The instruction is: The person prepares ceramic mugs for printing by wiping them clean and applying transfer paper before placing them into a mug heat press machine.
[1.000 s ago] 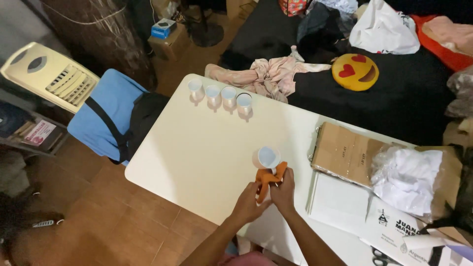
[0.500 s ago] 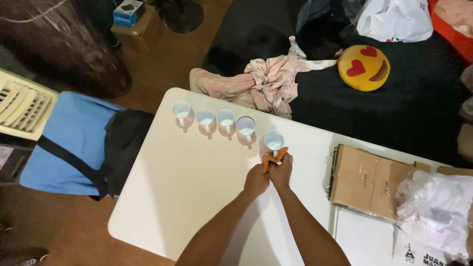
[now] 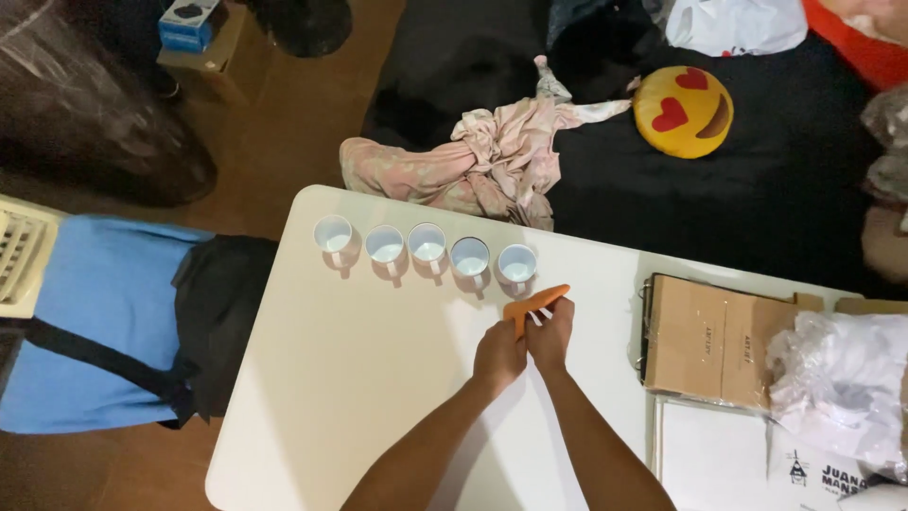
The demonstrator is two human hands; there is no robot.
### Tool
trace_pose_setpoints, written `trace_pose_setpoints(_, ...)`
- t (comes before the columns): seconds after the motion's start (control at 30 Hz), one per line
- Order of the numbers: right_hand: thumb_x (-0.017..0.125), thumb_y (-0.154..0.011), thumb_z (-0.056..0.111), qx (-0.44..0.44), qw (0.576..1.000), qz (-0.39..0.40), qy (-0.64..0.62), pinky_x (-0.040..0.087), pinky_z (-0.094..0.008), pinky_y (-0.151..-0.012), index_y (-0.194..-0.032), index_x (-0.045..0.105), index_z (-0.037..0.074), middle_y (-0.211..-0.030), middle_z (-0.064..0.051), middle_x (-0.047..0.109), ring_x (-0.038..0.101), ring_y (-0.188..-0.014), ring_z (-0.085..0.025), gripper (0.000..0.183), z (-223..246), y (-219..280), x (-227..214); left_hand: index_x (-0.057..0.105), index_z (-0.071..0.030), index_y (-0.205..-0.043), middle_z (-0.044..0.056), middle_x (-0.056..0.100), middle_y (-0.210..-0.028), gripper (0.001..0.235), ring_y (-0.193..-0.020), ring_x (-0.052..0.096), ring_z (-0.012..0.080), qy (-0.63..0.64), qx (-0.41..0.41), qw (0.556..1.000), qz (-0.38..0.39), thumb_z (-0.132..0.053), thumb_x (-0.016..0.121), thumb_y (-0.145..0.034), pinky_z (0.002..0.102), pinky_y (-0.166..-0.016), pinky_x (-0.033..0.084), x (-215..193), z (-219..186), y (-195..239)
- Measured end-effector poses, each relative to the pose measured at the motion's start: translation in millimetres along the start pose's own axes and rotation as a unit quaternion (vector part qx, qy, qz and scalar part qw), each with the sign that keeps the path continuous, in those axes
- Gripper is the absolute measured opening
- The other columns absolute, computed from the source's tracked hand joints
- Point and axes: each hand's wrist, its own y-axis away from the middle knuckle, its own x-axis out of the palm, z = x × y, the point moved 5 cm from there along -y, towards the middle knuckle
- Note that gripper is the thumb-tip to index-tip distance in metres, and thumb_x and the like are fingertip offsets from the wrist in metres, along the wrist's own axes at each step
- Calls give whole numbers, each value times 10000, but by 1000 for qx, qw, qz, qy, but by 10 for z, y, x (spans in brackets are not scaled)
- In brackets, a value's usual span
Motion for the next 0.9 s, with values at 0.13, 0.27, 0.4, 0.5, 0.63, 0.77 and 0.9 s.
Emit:
trace_pose_setpoints(0.13,826,-930,-106,24,999,-22,-8,615,-503,-1212,-1492,496,-16,-1468,-170,504,572,-1477,-374,659,-235,488,-607,711,-5,-1323,175,751,-1141,359,-1131,768,378,-37,35,998,37,-231,608,-1063,482,-995,649,107,-169,667)
trace_pose_setpoints(0.27,831,-815,94,-43,990,-55,-123,632,-387,-895,-1260,579,57,-1207,-81,687,673,-1094,-194,513,-527,1286,-1509,667,-99,-1002,65,606,-1038,206,-888,583,307,39,301,945,-120,-51,686,-802,442,-888,488,226,-558,1631)
trace_pose_setpoints(0.4,865,-741,149,-37,978,-75,-189,647,-398,-857,-1298,638,44,-1198,-121,773,740,-1069,-227,611,-709,2300,-2456,697,-90,-942,226,592,-1461,125,-1409,583,526,38,457,881,-113,-182,664,-864,626,-1139,476,386,-1155,2718)
trace_pose_setpoints(0.5,861,-771,207,-29,976,-126,-174,642,-412,-873,-1292,669,49,-1218,-129,792,743,-1087,-236,577,-973,3093,-3187,640,24,-912,180,692,-1202,68,-920,646,339,109,538,835,-26,-19,593,-887,454,-818,521,437,-1857,3552)
trace_pose_setpoints(0.63,888,-714,-7,35,939,-196,-282,623,-418,-950,-1496,618,39,-1320,-177,779,744,-1134,-278,828,-1100,4501,-4031,698,59,-1127,195,747,-1167,235,-908,722,378,91,590,800,57,-2,632,-909,485,-795,621,1248,-2076,4649)
trace_pose_setpoints(0.77,1004,-802,166,-128,858,-232,-439,645,-435,-887,-1507,586,14,-1312,-220,741,747,-1114,-307,833,-1175,5899,-4731,713,14,-1223,151,800,-1175,267,-982,793,352,105,600,784,121,-50,600,-990,444,-858,665,1948,-2392,5721)
trace_pose_setpoints(0.9,1028,-823,109,-167,849,-322,-384,699,-464,-986,-1416,614,31,-1437,-215,680,769,-1183,-313,727,-2013,7287,-5205,673,29,-1339,227,783,-1273,316,-1134,789,414,131,616,728,272,-132,549,-1097,489,-996,633,2701,-2564,6788)
